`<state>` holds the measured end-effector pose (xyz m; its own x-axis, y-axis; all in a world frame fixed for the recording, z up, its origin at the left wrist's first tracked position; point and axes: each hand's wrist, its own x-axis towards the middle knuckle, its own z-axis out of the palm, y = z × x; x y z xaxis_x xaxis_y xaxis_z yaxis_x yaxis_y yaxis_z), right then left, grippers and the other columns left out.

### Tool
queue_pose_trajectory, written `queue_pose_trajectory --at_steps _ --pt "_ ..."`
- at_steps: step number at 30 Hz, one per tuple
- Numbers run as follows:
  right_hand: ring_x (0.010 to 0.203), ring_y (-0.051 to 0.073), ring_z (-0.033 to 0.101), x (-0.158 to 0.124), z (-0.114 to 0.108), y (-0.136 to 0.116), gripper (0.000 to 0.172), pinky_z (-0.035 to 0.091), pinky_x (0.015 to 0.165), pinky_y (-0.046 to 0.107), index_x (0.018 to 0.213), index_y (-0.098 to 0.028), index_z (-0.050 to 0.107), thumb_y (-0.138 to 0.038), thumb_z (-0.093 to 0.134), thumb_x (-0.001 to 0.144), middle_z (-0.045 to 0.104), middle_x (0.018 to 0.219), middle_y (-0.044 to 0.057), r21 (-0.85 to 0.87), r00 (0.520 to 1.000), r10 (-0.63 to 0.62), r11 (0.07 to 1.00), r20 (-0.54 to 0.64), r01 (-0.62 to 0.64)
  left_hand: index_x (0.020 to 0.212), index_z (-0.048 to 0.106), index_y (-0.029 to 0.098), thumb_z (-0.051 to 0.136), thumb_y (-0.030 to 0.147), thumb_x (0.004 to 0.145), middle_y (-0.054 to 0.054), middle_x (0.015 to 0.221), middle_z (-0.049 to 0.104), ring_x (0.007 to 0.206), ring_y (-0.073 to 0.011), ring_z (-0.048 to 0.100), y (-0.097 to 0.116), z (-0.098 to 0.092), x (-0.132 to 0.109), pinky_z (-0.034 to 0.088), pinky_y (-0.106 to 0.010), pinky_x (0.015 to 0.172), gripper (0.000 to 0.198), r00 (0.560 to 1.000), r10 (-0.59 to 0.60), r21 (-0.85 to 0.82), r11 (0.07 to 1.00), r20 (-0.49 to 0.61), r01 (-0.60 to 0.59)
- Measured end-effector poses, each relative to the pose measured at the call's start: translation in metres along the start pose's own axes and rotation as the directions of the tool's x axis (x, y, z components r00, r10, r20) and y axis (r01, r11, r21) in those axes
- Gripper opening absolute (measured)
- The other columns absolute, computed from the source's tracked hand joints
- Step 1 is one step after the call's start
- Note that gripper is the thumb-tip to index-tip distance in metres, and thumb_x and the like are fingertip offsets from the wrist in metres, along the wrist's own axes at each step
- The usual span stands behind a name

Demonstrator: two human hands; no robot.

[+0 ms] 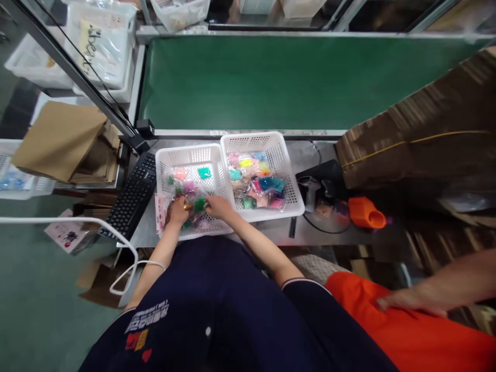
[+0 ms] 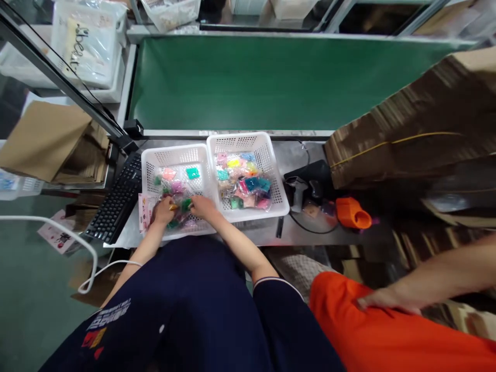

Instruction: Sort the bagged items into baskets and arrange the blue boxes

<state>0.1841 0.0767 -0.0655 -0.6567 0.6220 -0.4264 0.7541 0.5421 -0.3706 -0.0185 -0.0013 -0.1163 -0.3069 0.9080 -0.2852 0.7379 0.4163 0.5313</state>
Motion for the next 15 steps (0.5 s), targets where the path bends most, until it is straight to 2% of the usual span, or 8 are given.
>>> queue_pose_trajectory --at_steps 2,4,7,9,11,13,14,15 --pt "0.126 0.028 0.070 0.013 0.002 -0.001 0.029 0.056 0.108 0.036 0.118 -0.017 0.083 -0.014 0.070 0.092 0.074 0.141 0.014 0.047 0.998 -0.058 0.997 0.015 0.057 0.099 0.060 0.019 0.065 0.000 0.081 -0.013 0.107 0.070 0.107 -0.0321 0.069 0.002 -0.001 0.001 0.054 -0.043 0.099 0.027 0.994 -0.011 -0.041 0.999 -0.104 0.007" --pt "0.132 0.028 0.065 0.024 0.008 -0.007 0.025 0.051 0.116 0.036 0.105 -0.018 0.085 -0.009 0.075 0.084 0.071 0.145 0.012 0.060 0.996 -0.090 0.994 0.005 0.089 0.104 0.058 0.018 0.063 0.003 0.086 -0.017 0.115 0.069 0.118 -0.0340 0.066 0.004 -0.003 0.001 0.052 -0.047 0.107 0.024 0.974 -0.025 -0.082 0.997 -0.227 0.007" --pt "0.122 0.029 0.067 0.025 0.010 -0.019 0.022 0.050 0.119 0.042 0.094 -0.014 0.083 -0.001 0.069 0.083 0.076 0.128 0.014 0.057 0.996 -0.079 0.995 -0.043 0.081 0.109 0.056 0.018 0.066 0.011 0.093 -0.018 0.120 0.067 0.123 -0.0345 0.063 0.004 -0.008 -0.002 0.050 -0.051 0.112 0.021 0.926 -0.046 -0.138 0.990 -0.374 -0.006" --pt "0.114 0.028 0.068 0.010 0.001 -0.020 0.024 0.053 0.115 0.041 0.097 -0.014 0.084 -0.002 0.067 0.085 0.077 0.117 0.013 0.069 0.994 -0.061 0.995 -0.090 0.067 0.111 0.055 0.019 0.074 0.019 0.094 -0.017 0.119 0.065 0.121 -0.0339 0.063 0.004 -0.010 -0.004 0.051 -0.051 0.113 0.026 0.898 -0.058 -0.170 0.985 -0.436 -0.018" --pt "0.119 0.029 0.067 -0.015 -0.016 -0.009 0.032 0.054 0.113 0.043 0.112 -0.015 0.084 -0.005 0.063 0.090 0.075 0.124 0.015 0.085 0.986 -0.016 0.996 -0.165 0.030 0.111 0.054 0.019 0.083 0.025 0.091 -0.016 0.118 0.065 0.119 -0.0328 0.063 0.002 -0.010 -0.006 0.052 -0.050 0.112 0.035 0.880 -0.061 -0.197 0.980 -0.470 -0.037" --pt "0.133 0.033 0.061 -0.047 -0.037 0.015 0.041 0.050 0.119 0.050 0.129 -0.015 0.080 -0.008 0.056 0.096 0.068 0.139 0.018 0.097 0.945 0.090 0.993 -0.315 -0.063 0.111 0.054 0.019 0.088 0.027 0.088 -0.014 0.116 0.065 0.115 -0.0315 0.064 0.001 -0.008 -0.005 0.053 -0.049 0.110 0.041 0.873 -0.052 -0.218 0.974 -0.485 -0.063" --pt "0.140 0.035 0.056 -0.063 -0.047 0.029 0.042 0.046 0.124 0.055 0.132 -0.014 0.078 -0.011 0.054 0.098 0.065 0.145 0.020 0.104 0.894 0.166 0.986 -0.416 -0.134 0.110 0.054 0.020 0.089 0.029 0.087 -0.013 0.114 0.065 0.113 -0.0310 0.064 0.000 -0.007 -0.005 0.054 -0.048 0.109 0.043 0.871 -0.043 -0.225 0.971 -0.490 -0.078" --pt "0.145 0.038 0.052 -0.076 -0.056 0.043 0.040 0.040 0.127 0.061 0.133 -0.014 0.077 -0.015 0.056 0.099 0.062 0.149 0.021 0.118 0.805 0.256 0.966 -0.536 -0.228 0.110 0.055 0.020 0.090 0.031 0.087 -0.013 0.113 0.064 0.111 -0.0305 0.064 -0.001 -0.006 -0.004 0.054 -0.048 0.108 0.043 0.869 -0.032 -0.228 0.969 -0.493 -0.093"
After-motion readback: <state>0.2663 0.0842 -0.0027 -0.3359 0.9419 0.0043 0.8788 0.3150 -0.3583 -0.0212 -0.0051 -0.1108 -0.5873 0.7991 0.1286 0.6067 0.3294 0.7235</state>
